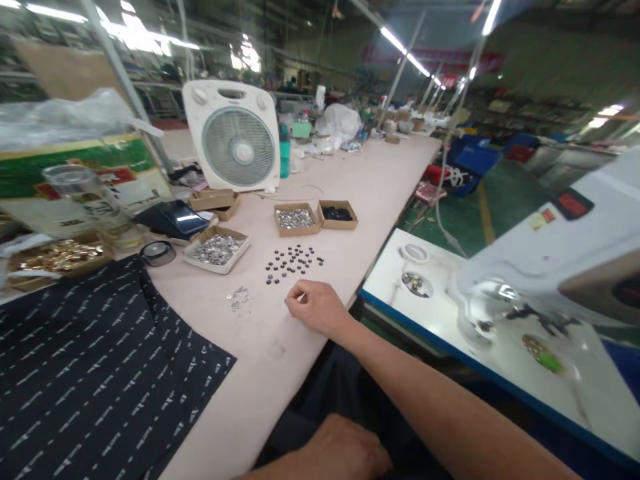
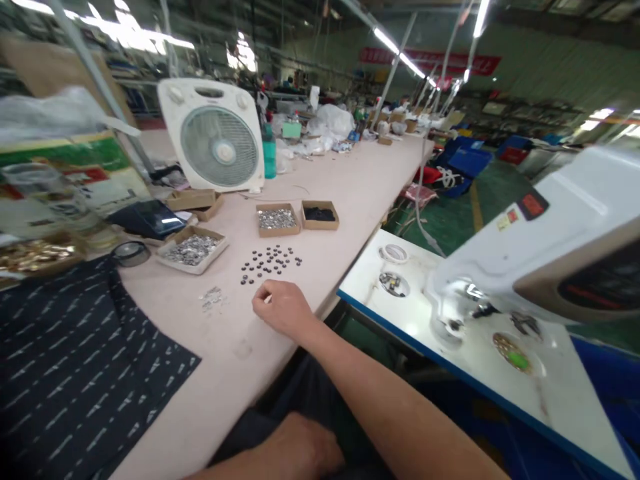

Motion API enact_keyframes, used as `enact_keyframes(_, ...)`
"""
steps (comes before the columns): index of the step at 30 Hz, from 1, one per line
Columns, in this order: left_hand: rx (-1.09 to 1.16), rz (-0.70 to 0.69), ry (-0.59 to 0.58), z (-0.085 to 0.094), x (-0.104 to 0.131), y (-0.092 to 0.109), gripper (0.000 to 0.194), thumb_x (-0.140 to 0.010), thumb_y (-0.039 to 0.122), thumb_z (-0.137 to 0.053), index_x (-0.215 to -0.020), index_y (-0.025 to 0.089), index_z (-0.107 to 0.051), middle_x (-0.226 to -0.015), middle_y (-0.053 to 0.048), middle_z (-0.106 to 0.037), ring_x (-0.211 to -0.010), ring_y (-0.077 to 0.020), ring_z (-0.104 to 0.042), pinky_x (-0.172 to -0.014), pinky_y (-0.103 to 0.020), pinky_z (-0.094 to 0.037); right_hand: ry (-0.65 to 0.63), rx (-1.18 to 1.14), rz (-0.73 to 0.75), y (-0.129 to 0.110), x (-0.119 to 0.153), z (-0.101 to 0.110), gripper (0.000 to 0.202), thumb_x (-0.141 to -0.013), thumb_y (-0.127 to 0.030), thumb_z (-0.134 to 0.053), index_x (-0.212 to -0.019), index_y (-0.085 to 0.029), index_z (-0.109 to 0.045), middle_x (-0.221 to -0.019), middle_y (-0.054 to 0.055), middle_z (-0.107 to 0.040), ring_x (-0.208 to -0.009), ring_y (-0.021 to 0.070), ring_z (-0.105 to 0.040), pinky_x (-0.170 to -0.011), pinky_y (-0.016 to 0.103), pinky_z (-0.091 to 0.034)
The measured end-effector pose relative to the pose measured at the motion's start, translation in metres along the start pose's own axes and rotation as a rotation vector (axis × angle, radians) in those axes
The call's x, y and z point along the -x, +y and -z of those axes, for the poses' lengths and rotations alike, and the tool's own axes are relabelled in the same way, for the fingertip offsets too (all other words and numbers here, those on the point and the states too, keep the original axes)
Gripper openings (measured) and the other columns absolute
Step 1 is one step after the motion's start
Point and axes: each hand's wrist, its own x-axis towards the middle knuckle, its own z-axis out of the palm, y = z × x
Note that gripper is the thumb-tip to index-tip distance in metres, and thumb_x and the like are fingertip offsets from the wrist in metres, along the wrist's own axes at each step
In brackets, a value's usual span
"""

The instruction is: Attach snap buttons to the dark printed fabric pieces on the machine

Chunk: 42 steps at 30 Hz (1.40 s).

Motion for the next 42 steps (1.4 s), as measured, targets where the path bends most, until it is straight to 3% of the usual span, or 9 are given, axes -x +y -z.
enact_keyframes(4,-0.306,-0.074,0.032,-0.007,0.008,0.007,0.02,-0.073,0.029,-0.074,-0.083,0.019,-0.06,-0.081,-0.002,-0.067,-0.075,-0.0201,-0.062,-0.067,-0.032,-0.045,-0.09,-0.45,-0.25,0.03,0.101,0.027,0.006,-0.078,-0.022,-0.065,-0.076,-0.017,-0.067,-0.067,0.001,-0.073,-0.063,0.0142,-0.067,-0.057,0.021,-0.045)
enact_keyframes(8,-0.514,-0.239,0.074,-0.009,0.02,0.023,0.011,-0.078,0.02,-0.065,-0.085,0.019,-0.057,-0.082,-0.002,-0.064,-0.074,-0.0197,-0.057,-0.065,-0.034,-0.04,-0.002,-0.679,-0.485,0.055,0.206,0.031,0.012,-0.075,-0.026,-0.072,-0.08,-0.017,-0.064,-0.068,0.0,-0.072,-0.063,0.0139,-0.067,-0.059,0.023,-0.048)
enact_keyframes(11,-0.599,-0.377,0.13,-0.013,0.025,0.035,0.01,-0.085,0.013,-0.054,-0.093,0.017,-0.057,-0.079,-0.003,-0.06,-0.071,-0.0199,-0.052,-0.063,-0.035,-0.036,0.114,-0.686,-0.541,0.06,0.26,0.025,0.015,-0.073,-0.025,-0.074,-0.082,-0.018,-0.065,-0.073,0.0,-0.072,-0.064,0.0124,-0.065,-0.062,0.023,-0.05)
enact_keyframes(14,-0.628,-0.465,0.173,-0.018,0.027,0.044,0.019,-0.095,0.01,-0.041,-0.097,0.014,-0.059,-0.073,-0.003,-0.055,-0.066,-0.0192,-0.048,-0.059,-0.035,-0.032,0.205,-0.676,-0.562,0.057,0.293,0.02,0.016,-0.073,-0.022,-0.076,-0.085,-0.019,-0.066,-0.079,0.001,-0.074,-0.07,0.0131,-0.067,-0.067,0.024,-0.053)
enact_keyframes(22,-0.618,-0.483,0.229,-0.024,0.039,0.055,0.022,-0.101,0.013,-0.041,-0.104,0.011,-0.063,-0.071,-0.003,-0.056,-0.065,-0.0177,-0.047,-0.06,-0.033,-0.033,0.238,-0.731,-0.531,0.049,0.326,0.009,0.017,-0.076,-0.016,-0.076,-0.091,-0.021,-0.071,-0.085,0.001,-0.078,-0.078,0.0157,-0.072,-0.074,0.027,-0.057)
enact_keyframes(32,-0.613,-0.448,0.239,-0.022,0.051,0.064,0.022,-0.101,0.012,-0.041,-0.104,0.011,-0.063,-0.077,-0.007,-0.064,-0.073,-0.0186,-0.055,-0.065,-0.034,-0.043,0.235,-0.681,-0.381,0.044,0.331,0.002,0.014,-0.08,-0.015,-0.072,-0.092,-0.022,-0.073,-0.085,-0.001,-0.078,-0.076,0.0147,-0.074,-0.073,0.025,-0.058)
enact_keyframes(42,-0.622,-0.447,0.273,-0.023,0.06,0.062,0.021,-0.1,0.014,-0.045,-0.102,0.014,-0.065,-0.075,-0.005,-0.064,-0.071,-0.0169,-0.058,-0.065,-0.031,-0.046,0.165,-0.578,-0.313,0.038,0.335,-0.007,0.026,-0.086,-0.018,-0.068,-0.111,-0.025,-0.072,-0.095,0.001,-0.081,-0.084,0.017,-0.077,-0.078,0.026,-0.059)
